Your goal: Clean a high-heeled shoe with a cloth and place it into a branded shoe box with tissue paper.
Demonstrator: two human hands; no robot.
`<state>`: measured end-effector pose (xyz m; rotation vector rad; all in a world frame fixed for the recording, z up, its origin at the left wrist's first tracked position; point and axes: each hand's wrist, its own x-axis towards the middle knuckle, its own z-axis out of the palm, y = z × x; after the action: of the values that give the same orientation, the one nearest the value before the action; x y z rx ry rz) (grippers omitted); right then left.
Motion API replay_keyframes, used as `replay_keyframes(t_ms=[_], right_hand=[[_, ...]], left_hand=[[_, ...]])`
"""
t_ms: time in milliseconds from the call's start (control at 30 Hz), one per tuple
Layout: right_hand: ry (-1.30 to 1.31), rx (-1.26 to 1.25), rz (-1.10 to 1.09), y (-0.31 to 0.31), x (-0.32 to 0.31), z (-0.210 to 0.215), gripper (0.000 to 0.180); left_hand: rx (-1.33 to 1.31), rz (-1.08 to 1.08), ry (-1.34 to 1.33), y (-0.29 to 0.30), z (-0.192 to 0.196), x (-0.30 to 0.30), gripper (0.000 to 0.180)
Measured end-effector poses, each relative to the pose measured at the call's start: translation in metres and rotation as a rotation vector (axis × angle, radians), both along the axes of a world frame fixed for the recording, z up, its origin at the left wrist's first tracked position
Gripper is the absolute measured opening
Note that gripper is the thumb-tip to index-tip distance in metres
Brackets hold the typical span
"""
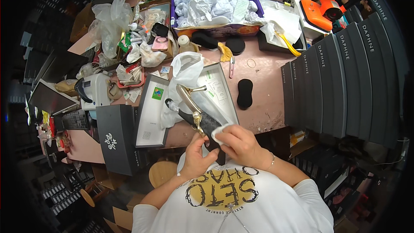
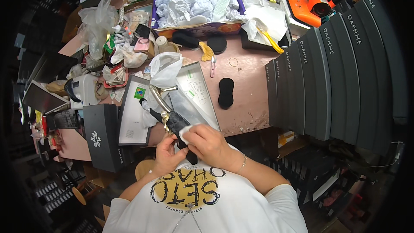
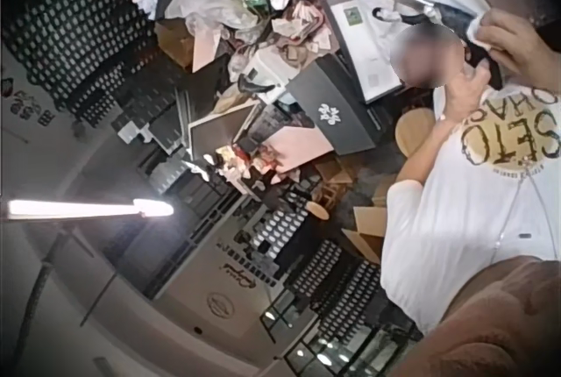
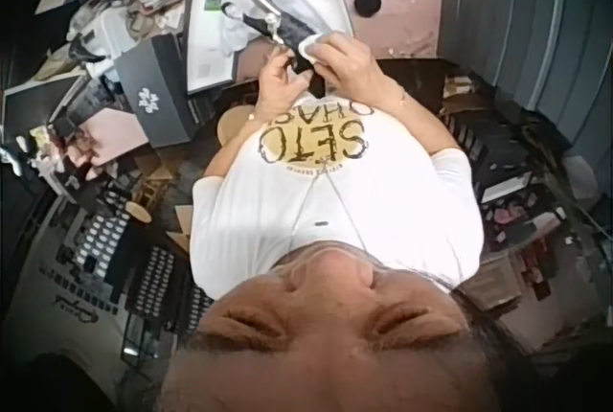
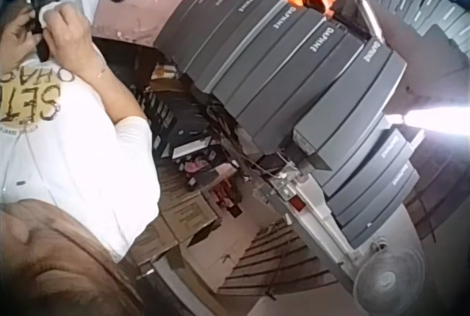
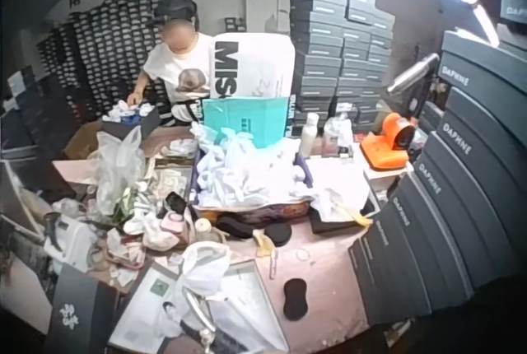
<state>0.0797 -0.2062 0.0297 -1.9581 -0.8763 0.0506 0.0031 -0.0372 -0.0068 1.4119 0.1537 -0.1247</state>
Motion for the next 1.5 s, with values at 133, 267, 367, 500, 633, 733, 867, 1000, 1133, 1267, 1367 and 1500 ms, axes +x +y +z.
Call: replay_keyframes(t_ms=[133,267,367,500,633,733,867,1000,1133,1267,1367,1500], right_hand=[[0.012,-0.004,0.048,-0.014,-0.012,0.000,0.036],[-0.032,0.001,-0.033,-0.004,-0.001,0.008,0.036],[-0.024,-0.034,0.048,-0.011,-0.012,0.003,0.035],[-0.010,0.022,0.038,-0.011,-0.010,0.003,0.033],[-0.074,-0.008,0.011,-0.005,0.000,0.001,0.031],[-0.089,-0.037,-0.063,-0.003,0.011,0.004,0.031],[-0.030,0.012,-0.020,-0.007,-0.005,0.000,0.034],[-0.098,-0.019,-0.051,-0.006,0.002,-0.001,0.034],[-0.076,0.007,-0.046,-0.005,-0.001,-0.002,0.035],[-0.095,0.010,-0.023,-0.008,-0.005,-0.006,0.035],[-0.135,0.016,-0.059,0.002,0.007,-0.001,0.036],[-0.103,-0.012,-0.003,-0.010,-0.013,-0.004,0.036]], left_hand=[[-0.054,0.029,0.012,0.000,-0.002,0.002,0.038],[0.021,-0.005,-0.009,-0.002,0.001,0.001,0.039],[-0.012,0.013,0.010,0.000,-0.001,-0.002,0.038],[-0.048,0.026,-0.003,-0.002,0.000,0.002,0.037],[0.016,-0.010,-0.006,-0.003,0.001,0.000,0.038],[0.029,-0.016,-0.017,-0.005,-0.001,0.000,0.039],[0.024,0.001,-0.020,-0.002,-0.002,0.002,0.037],[0.038,-0.018,-0.011,-0.004,-0.002,0.001,0.037],[0.015,-0.001,-0.006,-0.005,0.000,0.003,0.036],[-0.008,-0.016,0.007,-0.005,-0.003,0.004,0.035],[-0.010,-0.006,-0.002,-0.007,-0.001,0.004,0.035],[-0.016,0.009,-0.004,-0.004,-0.003,0.003,0.035]])
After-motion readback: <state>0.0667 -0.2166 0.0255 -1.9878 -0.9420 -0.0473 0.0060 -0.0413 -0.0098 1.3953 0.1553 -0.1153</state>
